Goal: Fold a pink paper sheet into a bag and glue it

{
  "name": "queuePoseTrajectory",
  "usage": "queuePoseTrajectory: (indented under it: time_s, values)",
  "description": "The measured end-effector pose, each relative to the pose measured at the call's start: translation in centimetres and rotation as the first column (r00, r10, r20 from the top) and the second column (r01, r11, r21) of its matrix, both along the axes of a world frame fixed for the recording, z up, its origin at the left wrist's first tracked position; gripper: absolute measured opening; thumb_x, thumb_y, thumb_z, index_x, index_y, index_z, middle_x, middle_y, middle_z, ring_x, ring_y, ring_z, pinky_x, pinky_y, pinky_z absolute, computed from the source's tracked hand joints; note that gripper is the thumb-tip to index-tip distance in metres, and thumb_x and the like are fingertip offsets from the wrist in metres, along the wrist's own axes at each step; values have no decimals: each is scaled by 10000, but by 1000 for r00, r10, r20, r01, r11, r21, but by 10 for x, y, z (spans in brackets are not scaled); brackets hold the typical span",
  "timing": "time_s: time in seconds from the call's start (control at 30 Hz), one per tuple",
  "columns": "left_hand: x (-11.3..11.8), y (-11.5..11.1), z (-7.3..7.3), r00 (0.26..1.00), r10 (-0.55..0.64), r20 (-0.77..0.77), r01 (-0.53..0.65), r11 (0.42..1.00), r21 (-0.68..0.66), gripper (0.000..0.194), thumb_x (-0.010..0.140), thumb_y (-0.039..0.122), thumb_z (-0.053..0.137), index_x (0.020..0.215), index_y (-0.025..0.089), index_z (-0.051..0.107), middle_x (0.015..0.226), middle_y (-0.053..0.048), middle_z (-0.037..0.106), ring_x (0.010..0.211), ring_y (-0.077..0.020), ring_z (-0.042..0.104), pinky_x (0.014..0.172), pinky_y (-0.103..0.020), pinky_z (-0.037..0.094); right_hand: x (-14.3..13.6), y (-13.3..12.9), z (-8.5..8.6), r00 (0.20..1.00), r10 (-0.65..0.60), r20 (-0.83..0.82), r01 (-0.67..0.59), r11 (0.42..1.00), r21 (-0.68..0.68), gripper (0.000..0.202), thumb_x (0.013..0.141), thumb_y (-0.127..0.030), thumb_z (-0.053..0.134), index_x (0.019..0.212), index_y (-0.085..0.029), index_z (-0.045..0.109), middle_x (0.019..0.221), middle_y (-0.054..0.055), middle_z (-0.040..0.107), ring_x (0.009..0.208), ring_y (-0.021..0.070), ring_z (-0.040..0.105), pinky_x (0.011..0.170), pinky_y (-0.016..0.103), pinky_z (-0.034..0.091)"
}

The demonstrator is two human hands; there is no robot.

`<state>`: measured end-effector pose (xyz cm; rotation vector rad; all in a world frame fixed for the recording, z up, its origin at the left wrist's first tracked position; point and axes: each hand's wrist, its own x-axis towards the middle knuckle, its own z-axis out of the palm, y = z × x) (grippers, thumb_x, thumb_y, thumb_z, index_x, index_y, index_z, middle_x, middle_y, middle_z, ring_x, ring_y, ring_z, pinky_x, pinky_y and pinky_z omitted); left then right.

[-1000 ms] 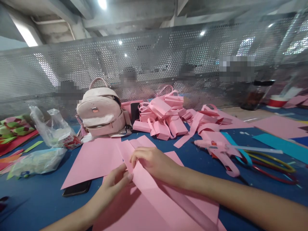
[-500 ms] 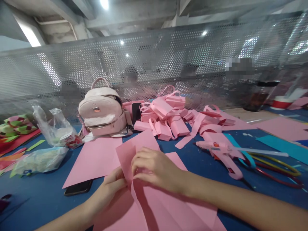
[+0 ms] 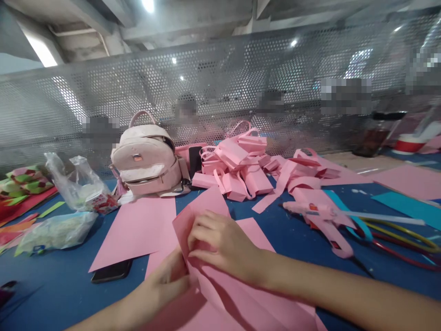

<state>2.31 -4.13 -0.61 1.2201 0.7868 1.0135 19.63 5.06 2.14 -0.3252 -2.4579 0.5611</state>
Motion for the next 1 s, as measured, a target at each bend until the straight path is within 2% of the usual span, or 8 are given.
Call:
queuePoseTrajectory:
  time_s: [0.17,0.27,0.37,0.6,0.73,0.8,0.9,1.0]
  values:
    - [2,-2,4,997,25,-68,-26,1000,-7,486,904,336,650,1327,150,500,1365,-150,586,1372,-336,469,1151,-471,344,0,-3,1,999,-28,-27,33,980,196,116,1005,-297,587,1033,-197,638,1057,67,641,996,207,563,856,344,477]
    - [-1,-4,1,983,54,-175,-58,998,-14,412,921,370,631,1256,147,543,1355,-160,598,1352,-334,493,1163,-487,337,1,-6,3,997,-10,-82,46,892,450,188,1025,-226,542,1183,-249,641,1227,84,609,1230,220,489,1006,376,454]
    - [-2,-5,-3,976,50,-213,-46,999,22,360,945,360,598,1236,152,558,1379,-159,598,1352,-325,498,1151,-493,359,2,-10,8,994,17,-110,53,796,603,192,1036,-191,513,1103,-251,682,1271,65,627,1324,190,420,1102,344,406]
    - [3,-1,-1,983,93,-157,-73,989,131,335,958,387,621,1230,191,612,1204,-78,667,1253,-267,553,1077,-390,417,1,-9,20,988,-34,-149,135,653,745,202,997,-121,551,873,-196,693,1279,37,680,1274,192,494,1093,347,411]
    - [6,6,-2,981,105,-166,-81,986,148,348,950,483,635,1045,153,697,916,-40,681,907,-198,617,850,-306,494,5,-5,25,986,-41,-160,146,665,733,202,1002,-151,562,861,-207,695,1255,38,687,1278,198,506,1081,360,425]
    - [5,8,-3,981,96,-167,-73,988,139,400,956,520,617,1027,139,714,890,-44,682,853,-187,612,809,-297,496,9,-5,31,984,-45,-174,157,691,706,233,1015,-175,545,836,-211,690,1247,44,683,1282,206,506,1074,370,434]
    - [3,8,-2,992,66,-107,-53,992,113,491,954,564,599,1235,168,678,1089,-86,708,997,-248,647,883,-357,521,16,-6,44,972,-69,-224,200,744,638,231,1004,-201,572,801,-210,681,1234,61,672,1273,233,508,1059,396,442]
    - [1,7,2,997,68,-32,-64,993,95,539,964,532,602,1424,252,572,1401,-98,615,1274,-322,570,1064,-454,465,21,-7,57,949,-78,-306,245,791,561,137,946,-198,666,812,-210,691,1210,78,661,1245,257,519,1052,433,442]
